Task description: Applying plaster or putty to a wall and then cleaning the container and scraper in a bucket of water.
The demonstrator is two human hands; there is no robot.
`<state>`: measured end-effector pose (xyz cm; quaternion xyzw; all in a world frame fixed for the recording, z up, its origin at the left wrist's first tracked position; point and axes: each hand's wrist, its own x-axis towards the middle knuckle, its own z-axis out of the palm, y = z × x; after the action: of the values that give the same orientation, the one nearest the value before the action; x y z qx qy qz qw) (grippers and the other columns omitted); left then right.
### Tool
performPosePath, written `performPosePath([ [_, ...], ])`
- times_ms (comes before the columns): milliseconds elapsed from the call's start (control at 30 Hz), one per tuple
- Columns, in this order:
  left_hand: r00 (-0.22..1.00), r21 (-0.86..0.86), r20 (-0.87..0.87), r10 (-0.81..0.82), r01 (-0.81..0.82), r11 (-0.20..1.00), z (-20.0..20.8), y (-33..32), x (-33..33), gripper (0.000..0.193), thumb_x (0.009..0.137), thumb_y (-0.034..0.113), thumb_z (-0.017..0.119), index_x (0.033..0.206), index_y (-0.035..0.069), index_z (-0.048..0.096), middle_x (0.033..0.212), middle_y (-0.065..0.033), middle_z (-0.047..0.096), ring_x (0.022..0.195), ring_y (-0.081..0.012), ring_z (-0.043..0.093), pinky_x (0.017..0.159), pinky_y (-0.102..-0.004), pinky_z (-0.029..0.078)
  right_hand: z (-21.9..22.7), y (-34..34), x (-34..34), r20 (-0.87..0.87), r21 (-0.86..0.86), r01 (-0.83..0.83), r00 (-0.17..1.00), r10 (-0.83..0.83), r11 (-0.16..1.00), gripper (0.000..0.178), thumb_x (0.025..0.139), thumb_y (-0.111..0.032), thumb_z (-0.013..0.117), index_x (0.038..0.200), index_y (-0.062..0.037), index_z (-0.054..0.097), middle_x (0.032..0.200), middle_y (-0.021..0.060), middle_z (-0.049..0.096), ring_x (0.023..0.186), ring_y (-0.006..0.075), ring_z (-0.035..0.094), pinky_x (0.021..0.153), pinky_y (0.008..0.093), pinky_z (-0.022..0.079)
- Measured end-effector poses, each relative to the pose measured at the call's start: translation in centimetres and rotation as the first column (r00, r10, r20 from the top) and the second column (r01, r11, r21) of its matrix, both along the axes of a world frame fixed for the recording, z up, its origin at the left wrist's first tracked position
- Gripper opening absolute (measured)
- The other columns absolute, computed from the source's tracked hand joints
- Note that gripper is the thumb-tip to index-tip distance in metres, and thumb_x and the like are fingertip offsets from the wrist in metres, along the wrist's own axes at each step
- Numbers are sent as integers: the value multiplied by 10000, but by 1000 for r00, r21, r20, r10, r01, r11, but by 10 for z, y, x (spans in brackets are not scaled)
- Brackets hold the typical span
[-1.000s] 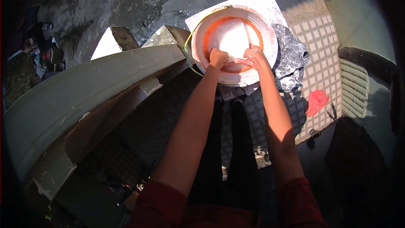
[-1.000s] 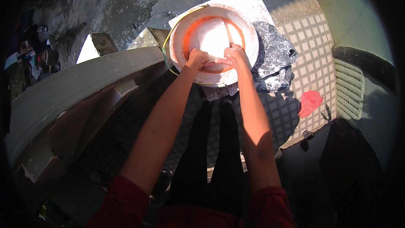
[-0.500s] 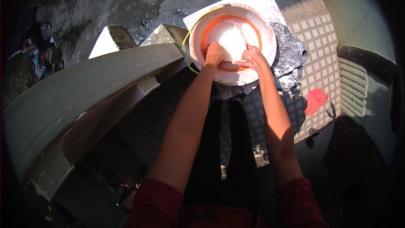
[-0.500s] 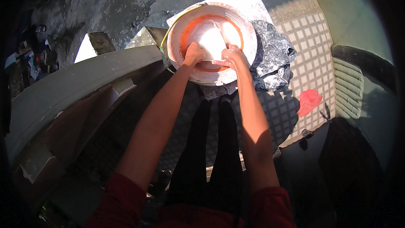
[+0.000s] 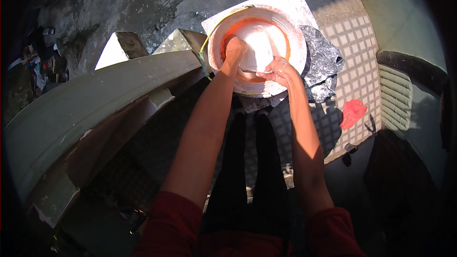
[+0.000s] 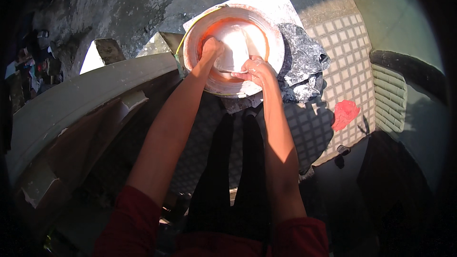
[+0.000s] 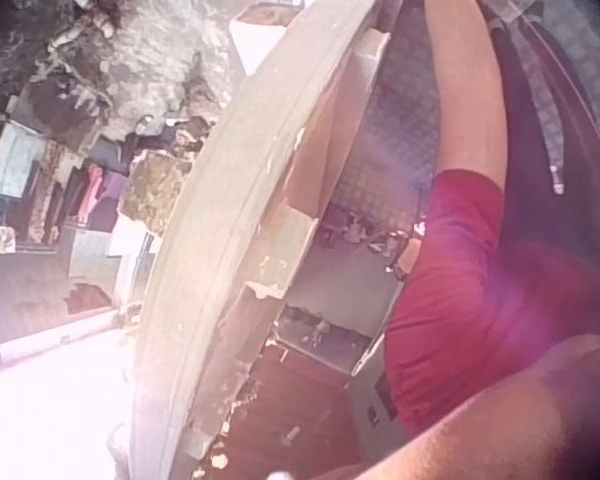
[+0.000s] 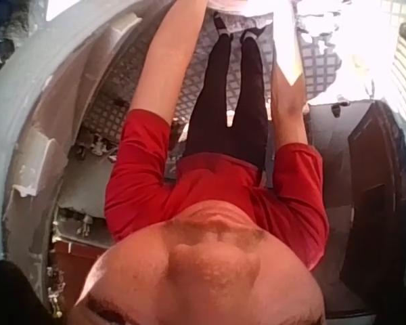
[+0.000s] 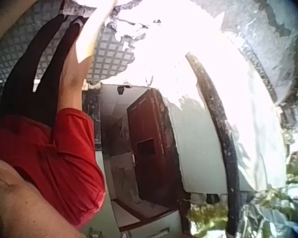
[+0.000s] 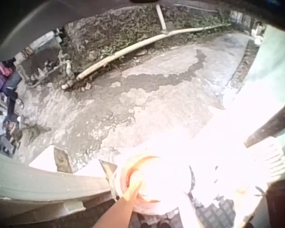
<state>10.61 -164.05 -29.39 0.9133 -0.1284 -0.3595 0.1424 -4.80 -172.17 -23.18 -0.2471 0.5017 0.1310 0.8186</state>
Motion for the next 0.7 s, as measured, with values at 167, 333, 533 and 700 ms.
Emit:
performPosePath([
  [167, 995, -115, -103, -8, -4, 993, 5, 6, 7, 516, 917, 368, 402, 999, -92, 620, 1044, -329, 583, 1058, -428, 557, 915, -453, 433, 21, -13, -5, -77, -58, -64, 995, 60, 996, 345, 748, 114, 438, 1083, 102, 356, 988, 247, 495, 725, 336, 661, 619, 322, 600],
  [333, 951, -236, -306, 49, -126, 964, 4, 21, 15, 652, 939, 476, 317, 1005, -103, 609, 1064, -353, 563, 1106, -440, 521, 951, -450, 391, 18, -8, -4, -47, -62, -175, 984, 172, 983, 244, 800, -54, 482, 998, 83, 446, 888, 213, 573, 748, 287, 658, 646, 338, 594],
  [533, 962, -313, -271, 13, -101, 944, 45, 27, 8, 721, 920, 522, 414, 1106, -173, 466, 1027, -262, 592, 939, -300, 603, 806, -375, 473, 13, 6, 1, -31, -303, -223, 974, 224, 927, 466, 818, -91, 481, 1253, 53, 399, 981, 199, 583, 748, 249, 645, 709, 376, 578],
  [700, 999, -436, 6, -41, 39, 899, 98, -23, -45, 699, 807, 428, 603, 1152, -107, 313, 1086, -365, 519, 955, -470, 572, 826, -474, 461, -118, -21, -31, -194, -710, -516, 797, 572, 479, 351, 805, -153, 534, 1134, -51, 601, 1076, 261, 604, 988, 328, 611, 798, 377, 500],
])
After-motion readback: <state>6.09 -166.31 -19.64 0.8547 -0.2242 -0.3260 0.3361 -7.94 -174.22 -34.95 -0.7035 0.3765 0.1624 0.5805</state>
